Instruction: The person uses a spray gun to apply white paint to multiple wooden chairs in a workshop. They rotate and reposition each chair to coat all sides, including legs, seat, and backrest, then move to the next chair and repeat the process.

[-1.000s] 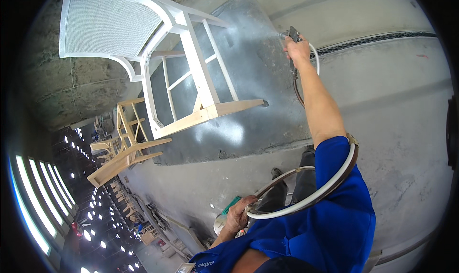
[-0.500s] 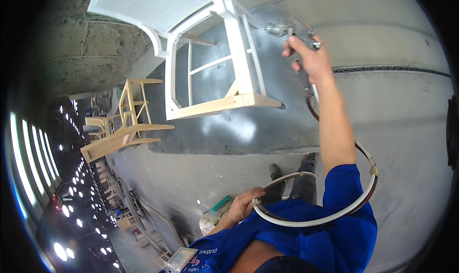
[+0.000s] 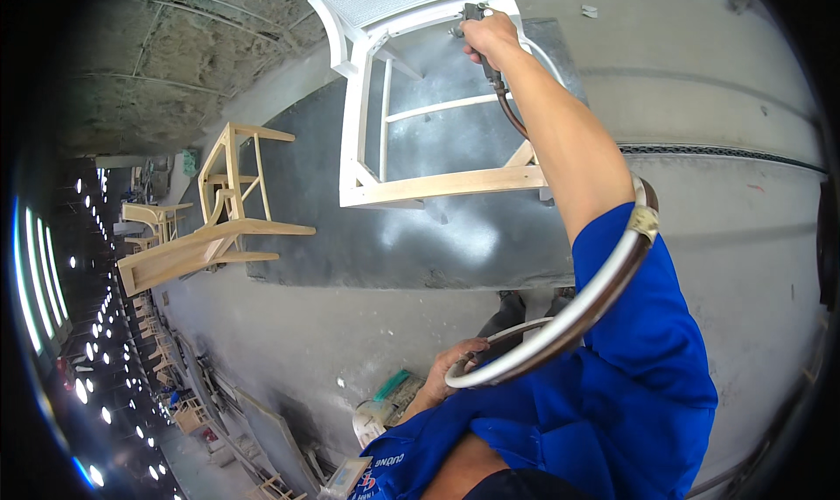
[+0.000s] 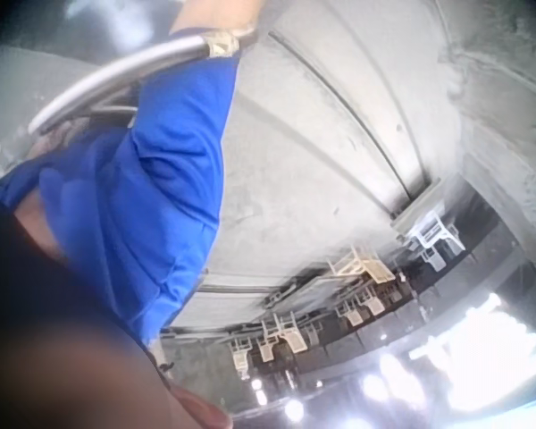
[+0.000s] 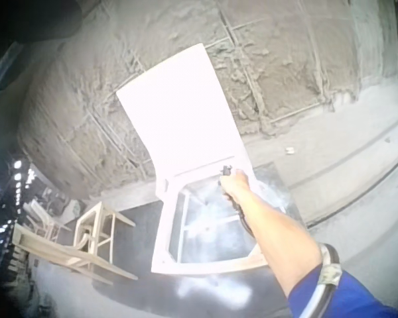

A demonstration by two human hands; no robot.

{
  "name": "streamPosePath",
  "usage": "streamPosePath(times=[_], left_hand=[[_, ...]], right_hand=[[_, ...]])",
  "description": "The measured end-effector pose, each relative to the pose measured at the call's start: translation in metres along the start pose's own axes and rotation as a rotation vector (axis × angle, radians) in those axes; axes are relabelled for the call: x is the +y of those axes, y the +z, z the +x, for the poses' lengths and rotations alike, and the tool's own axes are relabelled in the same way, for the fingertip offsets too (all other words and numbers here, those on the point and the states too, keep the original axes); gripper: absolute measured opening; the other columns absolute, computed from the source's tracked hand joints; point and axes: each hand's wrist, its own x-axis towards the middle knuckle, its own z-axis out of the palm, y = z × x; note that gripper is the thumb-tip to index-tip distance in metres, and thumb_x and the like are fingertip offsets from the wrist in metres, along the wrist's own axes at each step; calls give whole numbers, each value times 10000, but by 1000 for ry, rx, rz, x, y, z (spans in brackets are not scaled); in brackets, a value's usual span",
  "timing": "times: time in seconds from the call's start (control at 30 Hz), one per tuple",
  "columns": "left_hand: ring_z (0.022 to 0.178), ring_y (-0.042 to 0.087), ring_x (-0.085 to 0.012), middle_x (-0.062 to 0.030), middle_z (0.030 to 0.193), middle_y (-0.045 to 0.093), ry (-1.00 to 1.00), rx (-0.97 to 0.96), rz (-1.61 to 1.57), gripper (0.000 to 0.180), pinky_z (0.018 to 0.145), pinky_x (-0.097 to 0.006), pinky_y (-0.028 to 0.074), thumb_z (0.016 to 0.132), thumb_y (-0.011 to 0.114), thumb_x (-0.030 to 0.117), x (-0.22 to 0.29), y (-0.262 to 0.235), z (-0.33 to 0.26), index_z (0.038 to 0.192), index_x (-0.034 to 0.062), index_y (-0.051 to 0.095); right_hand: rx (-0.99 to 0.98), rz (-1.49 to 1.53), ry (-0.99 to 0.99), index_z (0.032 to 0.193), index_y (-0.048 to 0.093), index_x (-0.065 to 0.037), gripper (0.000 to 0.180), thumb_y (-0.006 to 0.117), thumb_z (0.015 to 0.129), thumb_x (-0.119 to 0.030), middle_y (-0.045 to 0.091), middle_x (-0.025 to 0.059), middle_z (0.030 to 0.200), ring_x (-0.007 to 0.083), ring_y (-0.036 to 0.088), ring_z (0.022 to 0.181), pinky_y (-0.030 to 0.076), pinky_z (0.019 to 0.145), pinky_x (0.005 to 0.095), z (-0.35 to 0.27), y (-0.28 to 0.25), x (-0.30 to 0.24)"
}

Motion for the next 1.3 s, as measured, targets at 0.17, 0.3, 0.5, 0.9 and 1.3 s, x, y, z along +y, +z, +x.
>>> streamPosePath(times=[0.17,0.3,0.5,0.9,1.3], left_hand=[[1291,596,-285,-157,1292,694,146,26,231,432,1095,-423,462,1054,578,406,-9,-51,-1,1287,51,655],[1245,650,-328,-164,1264,703,292,-62,203,277,1066,-420,502,985,643,58,-11,-79,6,1259,28,657],[1241,645,-347,-152,1269,699,257,-203,228,282,1065,-418,503,990,661,120,-15,-83,9,1261,42,669],[1107,709,-364,-170,1175,728,398,-111,268,208,949,-421,568,991,654,134,-16,36,-12,1170,35,697],[1182,676,-370,-173,1209,721,375,-43,177,248,1031,-446,525,971,679,115,-22,129,-44,1189,-2,691]], right_hand=[[157,-200,-42,1056,659,34,242,642,892,-144,707,141,815,198,660,579,558,517,325,4,30,9],[74,-107,-99,1040,669,23,220,672,926,-165,685,97,754,169,626,566,520,490,315,-8,25,13],[-56,-139,-238,1046,667,-66,204,682,958,-249,670,31,807,109,652,709,459,506,266,-83,-46,5],[-332,-511,-457,1217,671,-63,365,686,935,-294,679,32,829,89,623,619,486,462,262,-165,-46,-22],[-445,-540,-351,1095,676,-33,259,683,929,-232,652,35,819,121,644,677,497,499,278,-186,-78,-51]])
